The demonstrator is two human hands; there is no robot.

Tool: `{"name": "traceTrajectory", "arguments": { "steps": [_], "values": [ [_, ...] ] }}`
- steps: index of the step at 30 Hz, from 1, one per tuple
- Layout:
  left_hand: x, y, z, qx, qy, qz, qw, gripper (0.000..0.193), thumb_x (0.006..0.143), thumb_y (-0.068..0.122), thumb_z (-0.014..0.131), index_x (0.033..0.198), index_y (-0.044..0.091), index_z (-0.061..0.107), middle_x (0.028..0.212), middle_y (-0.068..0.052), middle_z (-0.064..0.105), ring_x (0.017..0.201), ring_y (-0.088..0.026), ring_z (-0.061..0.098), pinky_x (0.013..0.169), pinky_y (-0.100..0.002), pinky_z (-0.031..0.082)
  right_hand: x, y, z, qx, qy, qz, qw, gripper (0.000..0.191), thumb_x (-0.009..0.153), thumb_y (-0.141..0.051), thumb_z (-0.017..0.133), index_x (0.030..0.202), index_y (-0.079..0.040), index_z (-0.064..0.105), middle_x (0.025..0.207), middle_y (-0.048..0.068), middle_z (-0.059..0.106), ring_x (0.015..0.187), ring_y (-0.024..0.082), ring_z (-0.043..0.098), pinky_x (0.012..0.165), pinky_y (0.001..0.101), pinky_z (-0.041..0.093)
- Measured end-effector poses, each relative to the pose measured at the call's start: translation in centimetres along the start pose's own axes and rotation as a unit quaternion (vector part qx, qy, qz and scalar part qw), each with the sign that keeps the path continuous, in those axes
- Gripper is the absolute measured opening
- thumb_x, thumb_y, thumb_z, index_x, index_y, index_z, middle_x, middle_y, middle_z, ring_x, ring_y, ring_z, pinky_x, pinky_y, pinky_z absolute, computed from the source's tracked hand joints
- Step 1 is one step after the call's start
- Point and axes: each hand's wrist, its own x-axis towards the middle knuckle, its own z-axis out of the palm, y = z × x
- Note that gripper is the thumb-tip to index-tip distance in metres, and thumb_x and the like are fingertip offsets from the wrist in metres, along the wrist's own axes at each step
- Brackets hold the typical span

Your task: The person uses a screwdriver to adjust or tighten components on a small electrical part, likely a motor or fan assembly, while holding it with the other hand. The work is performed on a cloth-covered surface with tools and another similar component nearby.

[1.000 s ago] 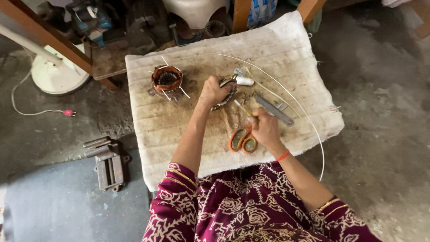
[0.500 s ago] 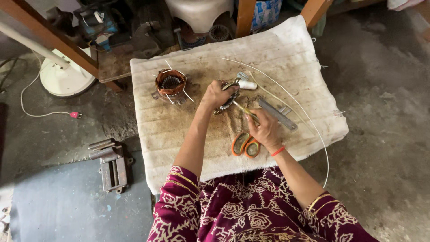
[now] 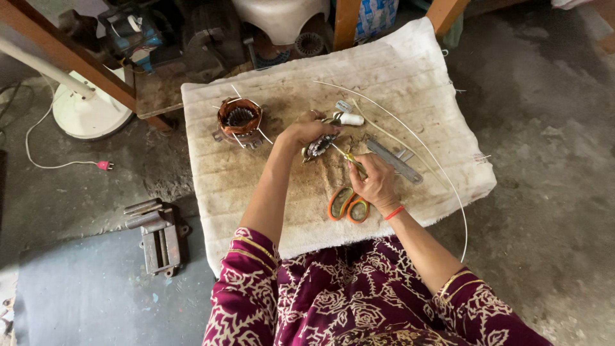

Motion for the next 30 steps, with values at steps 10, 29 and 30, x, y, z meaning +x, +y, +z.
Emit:
{"name": "traceTrajectory", "arguments": {
  "steps": [10, 29, 30],
  "values": [
    [1.8, -0.9, 0.4, 0.148, 0.094, 0.013, 0.984, 0.073, 0.068, 0.058, 0.079, 0.101, -0.007, 0.075, 0.102, -0.024, 0.076, 0.098, -0.03, 0.074, 0.087, -0.04, 0.056, 0.4, -0.7, -0.4, 0.006, 0.004, -0.001, 1.0, 0.011, 0.093, -0.012, 0.073, 0.095, -0.006, 0.064, 0.086, 0.011, 0.069, 0.075, 0.029, 0.069, 0.063, 0.0396, 0.053],
    [1.2, -0.8, 0.7, 0.135, 0.107, 0.007, 0.985, 0.067, 0.07, 0.054, 0.079, 0.099, -0.006, 0.076, 0.101, -0.025, 0.076, 0.096, -0.032, 0.075, 0.086, -0.041, 0.056, 1.7, -0.5, 1.1, -0.118, -0.02, -0.12, 0.986, 0.011, 0.092, -0.007, 0.072, 0.099, -0.005, 0.064, 0.092, 0.01, 0.062, 0.084, 0.027, 0.063, 0.071, 0.0382, 0.054],
    [1.2, -0.9, 0.7, 0.133, 0.111, 0.014, 0.985, 0.067, 0.07, 0.054, 0.079, 0.099, -0.006, 0.075, 0.101, -0.025, 0.076, 0.096, -0.032, 0.075, 0.086, -0.041, 0.056, 1.7, -0.6, 1.0, -0.126, -0.021, -0.126, 0.984, 0.011, 0.091, -0.007, 0.072, 0.099, -0.005, 0.064, 0.092, 0.009, 0.062, 0.084, 0.027, 0.063, 0.071, 0.0387, 0.054]
  ]
}}
